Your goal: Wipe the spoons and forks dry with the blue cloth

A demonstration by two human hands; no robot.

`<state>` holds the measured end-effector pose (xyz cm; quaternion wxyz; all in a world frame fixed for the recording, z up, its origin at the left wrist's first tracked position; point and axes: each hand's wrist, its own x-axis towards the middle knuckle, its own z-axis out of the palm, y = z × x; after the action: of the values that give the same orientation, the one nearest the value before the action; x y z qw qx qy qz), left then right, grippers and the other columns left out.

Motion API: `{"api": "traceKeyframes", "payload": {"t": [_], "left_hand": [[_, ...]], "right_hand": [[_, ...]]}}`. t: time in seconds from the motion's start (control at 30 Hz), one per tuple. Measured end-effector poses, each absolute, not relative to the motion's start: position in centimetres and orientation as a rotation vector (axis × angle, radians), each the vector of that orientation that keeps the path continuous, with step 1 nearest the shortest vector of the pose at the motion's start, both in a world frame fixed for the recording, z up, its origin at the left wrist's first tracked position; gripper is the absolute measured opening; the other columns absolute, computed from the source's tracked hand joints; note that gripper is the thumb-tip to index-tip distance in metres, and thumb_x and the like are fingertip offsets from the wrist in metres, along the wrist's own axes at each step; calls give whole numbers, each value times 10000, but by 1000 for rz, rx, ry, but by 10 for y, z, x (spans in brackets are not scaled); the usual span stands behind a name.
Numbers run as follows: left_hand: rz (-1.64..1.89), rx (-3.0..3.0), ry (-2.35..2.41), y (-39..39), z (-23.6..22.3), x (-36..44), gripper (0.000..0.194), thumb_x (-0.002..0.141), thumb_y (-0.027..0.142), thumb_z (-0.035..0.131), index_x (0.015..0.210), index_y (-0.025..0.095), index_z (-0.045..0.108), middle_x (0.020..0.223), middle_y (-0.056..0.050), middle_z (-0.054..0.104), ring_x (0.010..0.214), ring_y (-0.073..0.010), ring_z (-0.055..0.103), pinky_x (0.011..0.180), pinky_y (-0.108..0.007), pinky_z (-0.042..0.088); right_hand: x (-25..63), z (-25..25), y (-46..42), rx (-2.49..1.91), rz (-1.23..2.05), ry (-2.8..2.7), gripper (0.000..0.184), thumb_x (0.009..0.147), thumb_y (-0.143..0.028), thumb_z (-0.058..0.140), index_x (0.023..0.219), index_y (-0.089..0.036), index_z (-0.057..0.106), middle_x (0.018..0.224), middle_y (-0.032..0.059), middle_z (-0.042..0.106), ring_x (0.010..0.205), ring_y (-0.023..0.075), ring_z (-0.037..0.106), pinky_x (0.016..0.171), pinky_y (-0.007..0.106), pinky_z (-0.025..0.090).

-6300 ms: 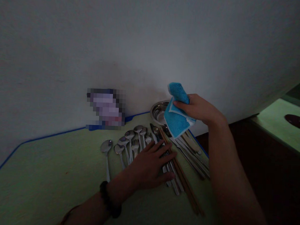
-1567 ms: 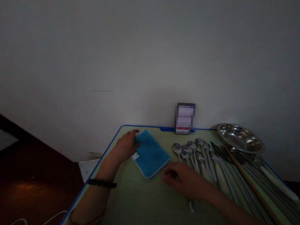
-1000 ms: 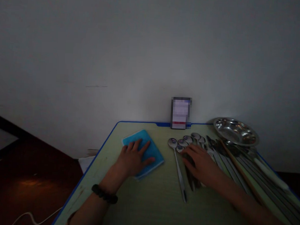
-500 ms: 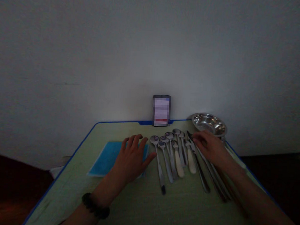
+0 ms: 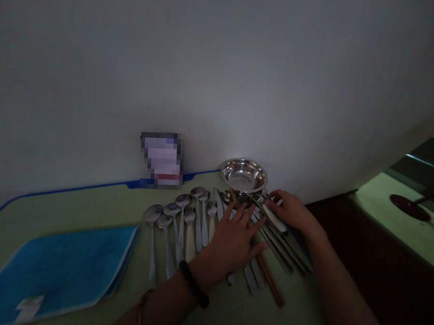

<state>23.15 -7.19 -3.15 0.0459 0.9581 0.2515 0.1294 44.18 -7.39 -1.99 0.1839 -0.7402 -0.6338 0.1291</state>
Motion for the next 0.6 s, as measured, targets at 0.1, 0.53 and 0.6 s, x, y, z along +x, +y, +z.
{"api": "traceKeyframes", "payload": {"t": [0.1,0.53,0.6], "left_hand": [[357,2911,731,-72,-34,238,570,861,588,225,1325,280,348,1424,-72,324,1306,-279,257,1053,-519,147],[319,2917,646,-70,-30,235,582,857,594,230,1258,224,433,1419,-110,317,1309,-284,243,1058,-482,160],[351,2915,667,-71,-30,236,572,858,592,237,1241,225,450,1391,-112,355,1297,-283,265,1058,-479,170]], "right_hand": [[444,-24,-74,-2104,365,-1778,320,804,-377,490,999,-132,554,883,106,632,706,165,596,650,269,440],[437,-13,-79,-2188,435,-1803,434,785,-426,522,1112,-141,503,839,108,660,766,210,616,669,290,430],[438,-12,-81,-2195,479,-1809,412,778,-428,525,1076,-144,521,818,104,662,745,208,616,645,284,428]]}}
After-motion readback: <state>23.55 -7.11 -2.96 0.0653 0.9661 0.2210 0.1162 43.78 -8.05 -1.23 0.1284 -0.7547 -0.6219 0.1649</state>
